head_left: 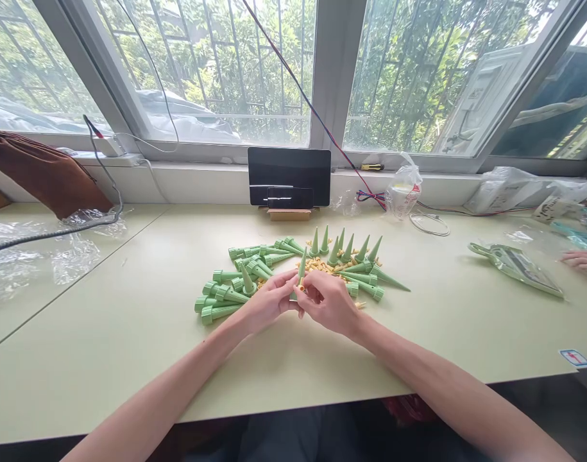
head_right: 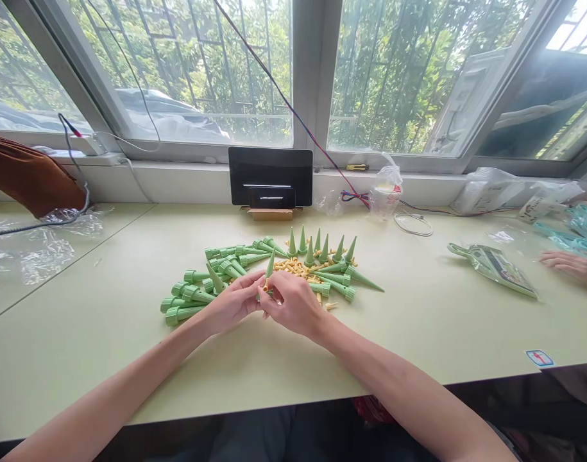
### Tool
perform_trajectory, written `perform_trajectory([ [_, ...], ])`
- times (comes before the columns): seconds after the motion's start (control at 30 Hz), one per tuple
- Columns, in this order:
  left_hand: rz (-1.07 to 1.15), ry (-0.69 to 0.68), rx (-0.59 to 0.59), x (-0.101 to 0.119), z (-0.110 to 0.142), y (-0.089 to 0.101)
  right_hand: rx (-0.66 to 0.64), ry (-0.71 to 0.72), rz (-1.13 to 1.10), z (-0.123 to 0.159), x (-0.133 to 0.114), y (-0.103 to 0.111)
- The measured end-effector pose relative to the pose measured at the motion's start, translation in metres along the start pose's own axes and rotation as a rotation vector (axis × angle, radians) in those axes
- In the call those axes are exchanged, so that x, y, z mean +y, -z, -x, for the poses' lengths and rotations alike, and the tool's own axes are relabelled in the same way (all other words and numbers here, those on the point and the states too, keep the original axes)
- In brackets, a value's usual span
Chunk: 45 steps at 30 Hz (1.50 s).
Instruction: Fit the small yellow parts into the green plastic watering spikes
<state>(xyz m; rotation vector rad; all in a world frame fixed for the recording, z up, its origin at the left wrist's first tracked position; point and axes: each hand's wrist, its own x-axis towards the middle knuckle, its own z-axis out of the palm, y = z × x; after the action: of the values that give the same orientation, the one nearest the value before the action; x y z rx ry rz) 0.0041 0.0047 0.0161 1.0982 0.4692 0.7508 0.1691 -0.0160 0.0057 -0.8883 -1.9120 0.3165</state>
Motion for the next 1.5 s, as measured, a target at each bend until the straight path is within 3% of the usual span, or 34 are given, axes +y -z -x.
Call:
perform_trajectory([
  [0.43,-0.086,-0.022,0.028,0.002,0.0,0.002,-0.001,-0.022,0.013,0.0,0.002,-0.001],
  [0.53,-0.289,-0.108,0.15,0.009,0.001,-0.001,0.022,-0.062,0.013,-0.002,0.003,0.001],
  [0.7,-0.807,-0.217,0.439,0.011,0.002,-0.001,0.117,-0.186,0.032,-0.007,0.009,0.007],
  [0.8,-1.092,-0.218,0.51,0.002,0.001,0.002,0.135,-0.201,0.035,-0.009,0.013,0.01],
  [0.9,-1.232,-0.208,0.552,-0.005,0.001,0.004,0.135,-0.205,0.039,-0.009,0.017,0.01],
  [1.5,-1.481,-0.138,0.522,-0.004,0.003,-0.004,0.081,-0.191,0.082,-0.008,0.02,0.008],
])
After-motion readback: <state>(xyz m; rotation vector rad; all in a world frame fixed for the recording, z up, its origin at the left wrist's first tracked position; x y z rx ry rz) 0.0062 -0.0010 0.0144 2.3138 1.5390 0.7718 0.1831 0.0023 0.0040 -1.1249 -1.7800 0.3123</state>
